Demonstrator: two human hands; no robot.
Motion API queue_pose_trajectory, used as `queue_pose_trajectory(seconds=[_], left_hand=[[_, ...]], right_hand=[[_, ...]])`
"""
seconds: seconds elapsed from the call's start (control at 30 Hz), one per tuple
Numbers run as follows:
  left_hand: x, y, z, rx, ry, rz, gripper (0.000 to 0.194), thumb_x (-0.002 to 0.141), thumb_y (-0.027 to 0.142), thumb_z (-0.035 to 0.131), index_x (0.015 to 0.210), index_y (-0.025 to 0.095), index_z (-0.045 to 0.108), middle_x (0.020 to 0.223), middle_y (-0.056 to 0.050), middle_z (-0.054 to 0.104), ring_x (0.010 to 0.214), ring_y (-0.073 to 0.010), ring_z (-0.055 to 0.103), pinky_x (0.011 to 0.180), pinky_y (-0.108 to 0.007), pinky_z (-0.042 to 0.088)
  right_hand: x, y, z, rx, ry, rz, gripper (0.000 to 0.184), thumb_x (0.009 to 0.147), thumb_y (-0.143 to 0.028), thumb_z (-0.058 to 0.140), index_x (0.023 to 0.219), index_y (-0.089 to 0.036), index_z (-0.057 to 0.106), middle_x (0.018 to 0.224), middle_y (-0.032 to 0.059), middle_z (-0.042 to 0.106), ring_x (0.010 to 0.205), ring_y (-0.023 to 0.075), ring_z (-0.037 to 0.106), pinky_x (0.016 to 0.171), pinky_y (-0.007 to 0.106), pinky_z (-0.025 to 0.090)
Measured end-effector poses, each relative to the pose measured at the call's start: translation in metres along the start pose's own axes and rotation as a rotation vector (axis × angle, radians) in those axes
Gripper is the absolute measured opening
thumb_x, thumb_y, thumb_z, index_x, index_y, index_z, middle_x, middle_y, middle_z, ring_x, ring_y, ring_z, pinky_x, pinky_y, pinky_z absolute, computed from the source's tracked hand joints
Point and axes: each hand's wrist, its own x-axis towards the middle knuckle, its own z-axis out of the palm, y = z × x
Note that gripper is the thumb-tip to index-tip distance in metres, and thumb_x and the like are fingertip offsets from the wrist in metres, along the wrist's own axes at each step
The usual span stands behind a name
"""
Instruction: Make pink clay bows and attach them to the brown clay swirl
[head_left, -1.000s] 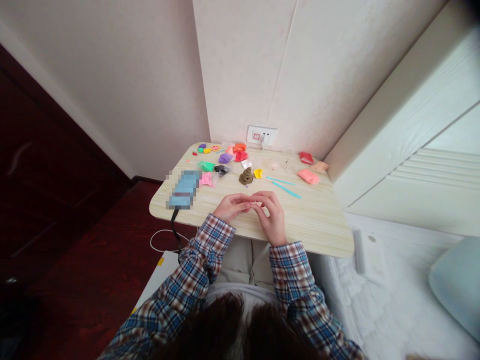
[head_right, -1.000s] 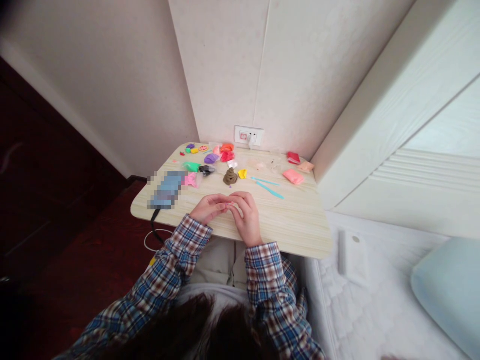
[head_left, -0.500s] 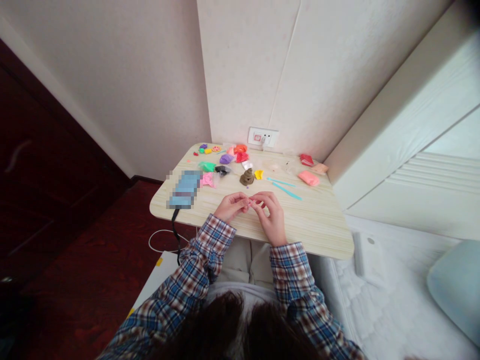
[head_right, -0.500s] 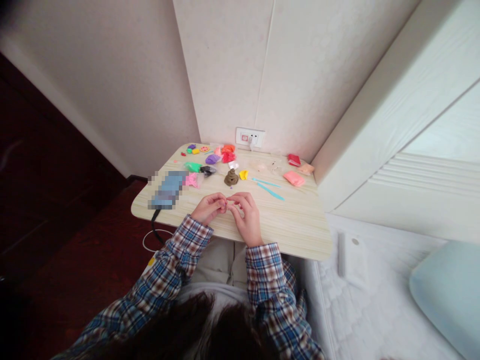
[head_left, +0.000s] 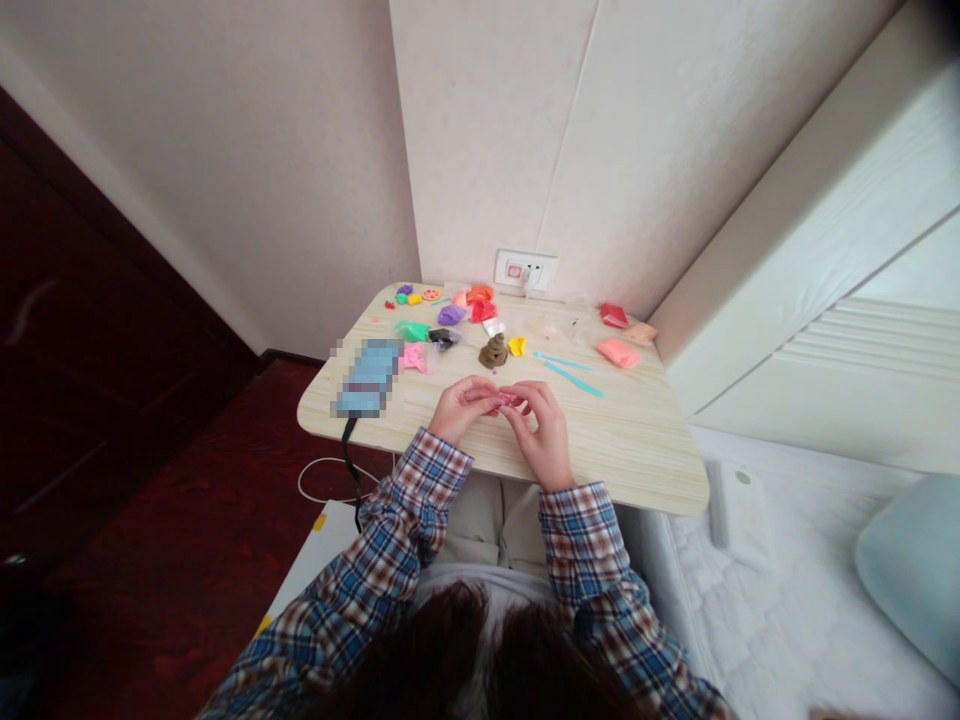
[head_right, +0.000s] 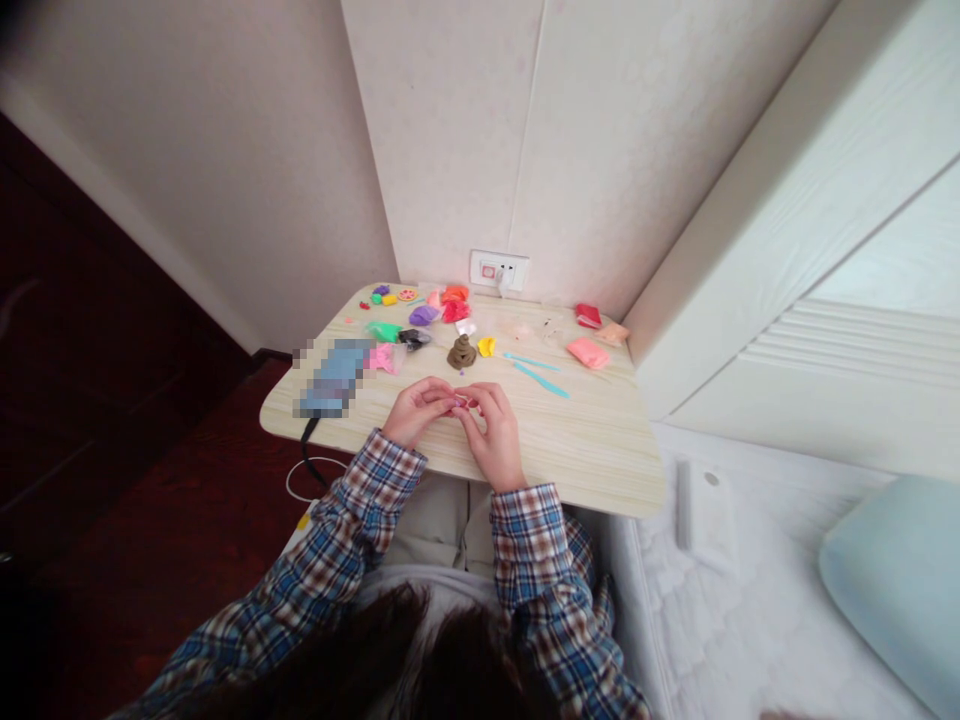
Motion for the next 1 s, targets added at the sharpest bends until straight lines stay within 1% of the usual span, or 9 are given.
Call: queue_pose_trajectory(seconds=[0.23, 0.33, 0.47, 0.63, 0.77, 0.9, 1.0], left_hand=[[0.000, -0.001, -0.001, 0.009, -0.012, -0.029, 0.037, 0.057, 0.030, 0.084, 0.079, 0.015, 0.058, 0.070, -0.003, 0.072, 0.069, -0.0152, 0.067, 0.067, -0.028, 0.049], [0.001, -0.002, -0.002, 0.008, -0.008, -0.024, 0.041, 0.058, 0.032, 0.083, 0.083, 0.016, 0.054, 0.068, 0.000, 0.071, 0.066, -0.0133, 0.066, 0.067, -0.027, 0.050], [0.001, -0.002, -0.002, 0.005, -0.010, -0.019, 0.045, 0.059, 0.031, 0.082, 0.086, 0.017, 0.050, 0.066, 0.002, 0.069, 0.066, -0.0124, 0.066, 0.067, -0.026, 0.050], [0.000, 0.000, 0.000, -0.001, -0.018, -0.018, 0.045, 0.060, 0.028, 0.082, 0.093, 0.016, 0.053, 0.067, 0.002, 0.068, 0.063, -0.0110, 0.064, 0.067, -0.026, 0.050], [-0.002, 0.002, 0.001, -0.009, -0.019, -0.022, 0.047, 0.060, 0.028, 0.081, 0.098, 0.015, 0.055, 0.070, 0.001, 0.068, 0.065, -0.0122, 0.064, 0.070, -0.028, 0.050], [-0.006, 0.006, 0.002, -0.004, -0.007, -0.030, 0.044, 0.062, 0.029, 0.081, 0.096, 0.016, 0.056, 0.071, 0.001, 0.067, 0.071, -0.0130, 0.064, 0.071, -0.027, 0.049], [-0.008, 0.009, 0.003, -0.002, -0.003, -0.051, 0.041, 0.063, 0.028, 0.081, 0.094, 0.015, 0.057, 0.072, 0.001, 0.067, 0.073, -0.0124, 0.063, 0.073, -0.025, 0.048]], right_hand=[[0.001, 0.001, 0.001, -0.006, -0.004, -0.003, 0.015, 0.087, -0.025, 0.055, 0.101, -0.023, 0.061, 0.097, 0.0059, 0.058, 0.086, 0.0182, 0.056, 0.070, 0.033, 0.050], [0.001, 0.001, 0.001, -0.007, -0.005, -0.004, 0.013, 0.087, -0.025, 0.056, 0.099, -0.022, 0.061, 0.097, 0.0058, 0.058, 0.084, 0.0174, 0.056, 0.071, 0.033, 0.049], [0.001, 0.001, 0.002, -0.011, -0.022, -0.006, 0.009, 0.087, -0.026, 0.057, 0.093, -0.021, 0.060, 0.095, 0.0055, 0.059, 0.086, 0.0178, 0.055, 0.071, 0.032, 0.049], [0.002, 0.000, 0.001, -0.025, -0.043, -0.005, 0.009, 0.087, -0.024, 0.056, 0.093, -0.020, 0.060, 0.096, 0.0060, 0.058, 0.084, 0.0167, 0.055, 0.073, 0.032, 0.049], [0.003, 0.000, 0.001, -0.036, -0.054, -0.007, 0.009, 0.087, -0.023, 0.055, 0.094, -0.020, 0.061, 0.097, 0.0061, 0.058, 0.086, 0.0170, 0.055, 0.074, 0.032, 0.049], [0.003, 0.001, 0.002, -0.036, -0.092, -0.002, 0.011, 0.088, -0.022, 0.055, 0.096, -0.021, 0.063, 0.102, 0.0068, 0.057, 0.096, 0.0187, 0.055, 0.079, 0.035, 0.050], [0.003, 0.001, 0.001, -0.030, -0.118, 0.006, 0.019, 0.087, -0.020, 0.056, 0.103, -0.024, 0.065, 0.107, 0.0060, 0.056, 0.097, 0.0182, 0.056, 0.083, 0.036, 0.050]])
